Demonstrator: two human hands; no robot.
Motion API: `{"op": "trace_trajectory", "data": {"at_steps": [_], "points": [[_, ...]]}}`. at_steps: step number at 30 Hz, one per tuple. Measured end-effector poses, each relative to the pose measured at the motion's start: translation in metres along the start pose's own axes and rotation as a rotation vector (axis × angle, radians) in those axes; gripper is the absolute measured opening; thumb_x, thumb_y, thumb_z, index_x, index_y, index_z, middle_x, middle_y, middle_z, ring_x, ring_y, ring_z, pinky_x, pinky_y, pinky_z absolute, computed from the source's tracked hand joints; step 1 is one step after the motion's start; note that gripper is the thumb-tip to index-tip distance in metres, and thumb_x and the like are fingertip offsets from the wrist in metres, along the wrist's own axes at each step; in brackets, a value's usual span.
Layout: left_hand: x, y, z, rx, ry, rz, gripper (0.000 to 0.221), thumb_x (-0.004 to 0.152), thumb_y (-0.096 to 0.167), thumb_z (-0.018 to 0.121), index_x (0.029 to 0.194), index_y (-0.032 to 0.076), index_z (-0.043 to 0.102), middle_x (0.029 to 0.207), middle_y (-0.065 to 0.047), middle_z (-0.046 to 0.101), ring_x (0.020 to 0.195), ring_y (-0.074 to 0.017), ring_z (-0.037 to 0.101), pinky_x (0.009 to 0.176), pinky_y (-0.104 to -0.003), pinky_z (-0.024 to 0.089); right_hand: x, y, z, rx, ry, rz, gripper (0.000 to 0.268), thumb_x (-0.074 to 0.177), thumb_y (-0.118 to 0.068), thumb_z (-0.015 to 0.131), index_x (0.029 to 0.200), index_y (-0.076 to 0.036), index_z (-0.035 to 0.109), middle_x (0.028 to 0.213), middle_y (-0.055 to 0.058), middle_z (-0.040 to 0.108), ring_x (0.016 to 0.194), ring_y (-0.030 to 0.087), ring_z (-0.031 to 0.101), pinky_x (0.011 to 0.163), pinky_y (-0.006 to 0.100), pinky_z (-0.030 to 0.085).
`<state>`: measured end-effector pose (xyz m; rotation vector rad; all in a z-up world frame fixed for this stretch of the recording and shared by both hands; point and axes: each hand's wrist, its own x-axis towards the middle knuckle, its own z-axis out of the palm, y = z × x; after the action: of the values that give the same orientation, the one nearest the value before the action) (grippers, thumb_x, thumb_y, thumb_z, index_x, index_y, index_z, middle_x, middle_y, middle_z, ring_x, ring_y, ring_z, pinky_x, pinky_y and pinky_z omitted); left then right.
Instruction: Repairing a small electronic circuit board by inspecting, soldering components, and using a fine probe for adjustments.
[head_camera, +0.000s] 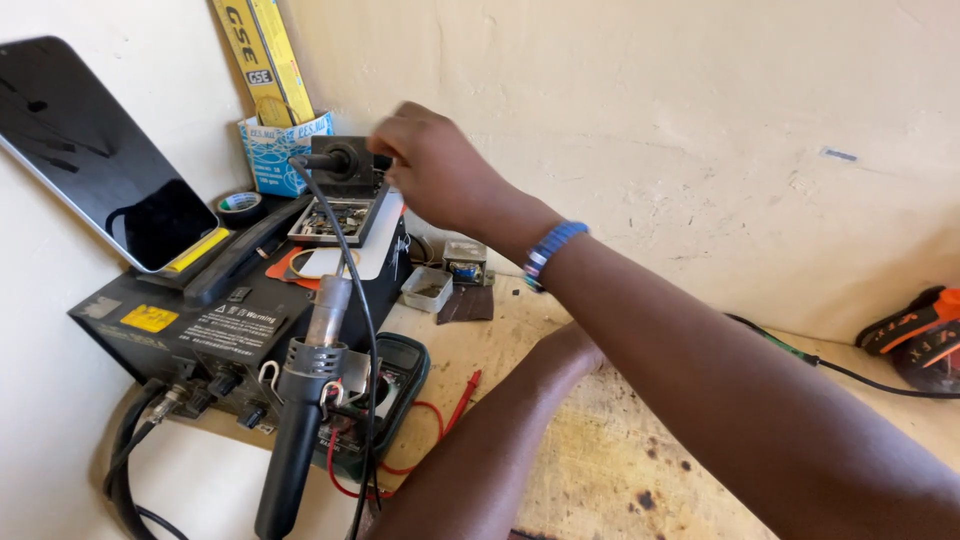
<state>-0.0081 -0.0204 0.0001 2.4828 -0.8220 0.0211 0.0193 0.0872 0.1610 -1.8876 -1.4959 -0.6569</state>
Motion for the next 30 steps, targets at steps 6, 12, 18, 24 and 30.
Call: {"op": "trace_trajectory", "data": {"at_steps": [6, 12, 18, 24, 30], "points": [[-0.001, 0.009, 0.011, 0.091, 0.025, -0.038, 0.043, 0.072, 0.060, 0.064, 0.107, 0.036, 0.074, 0.111, 0.012, 0.078, 0.124, -0.0182, 0.071, 0.104, -0.044, 0.057, -0.111, 0.002, -0.071, 0.150, 0.130, 0.141, 0.017, 0.091, 0.011, 0.071, 0.105, 0.000, 0.073, 0.095, 0.018, 0.065, 0.074, 0.033, 0.080, 0.070, 0.039, 0.064], [-0.033, 0.056, -0.021, -0.056, 0.070, 0.026, 0.045, 0.079, 0.067, 0.064, 0.075, 0.023, 0.068, 0.081, 0.003, 0.072, 0.094, -0.0231, 0.076, 0.088, -0.042, 0.057, -0.204, 0.012, -0.119, 0.103, 0.150, 0.318, 0.014, 0.092, 0.013, 0.071, 0.098, 0.002, 0.078, 0.094, 0.018, 0.069, 0.071, 0.031, 0.080, 0.067, 0.038, 0.064], [-0.033, 0.060, -0.040, 0.042, -0.167, 0.021, 0.053, 0.076, 0.072, 0.065, 0.092, 0.023, 0.081, 0.098, -0.003, 0.082, 0.112, -0.0331, 0.076, 0.096, -0.049, 0.062, -0.276, 0.025, -0.147, 0.184, 0.189, 0.494, 0.018, 0.090, 0.015, 0.072, 0.098, 0.002, 0.081, 0.097, 0.019, 0.075, 0.075, 0.030, 0.080, 0.065, 0.038, 0.066], [-0.044, 0.062, -0.065, 0.064, -0.291, -0.205, 0.050, 0.063, 0.070, 0.082, 0.095, 0.033, 0.085, 0.101, 0.004, 0.084, 0.111, -0.0265, 0.077, 0.098, -0.044, 0.061, -0.323, 0.044, -0.146, 0.450, 0.275, 0.617, 0.014, 0.089, 0.019, 0.069, 0.099, 0.014, 0.076, 0.093, 0.023, 0.073, 0.068, 0.026, 0.076, 0.060, 0.037, 0.066], [-0.052, 0.052, -0.075, -0.091, -0.196, -0.259, 0.039, 0.076, 0.053, 0.088, 0.103, 0.024, 0.087, 0.106, -0.003, 0.085, 0.112, -0.0301, 0.077, 0.099, -0.043, 0.060, -0.310, 0.017, -0.148, 0.479, 0.187, 0.582, 0.016, 0.086, 0.018, 0.069, 0.096, 0.012, 0.078, 0.088, 0.020, 0.073, 0.062, 0.021, 0.073, 0.054, 0.033, 0.065]]}}
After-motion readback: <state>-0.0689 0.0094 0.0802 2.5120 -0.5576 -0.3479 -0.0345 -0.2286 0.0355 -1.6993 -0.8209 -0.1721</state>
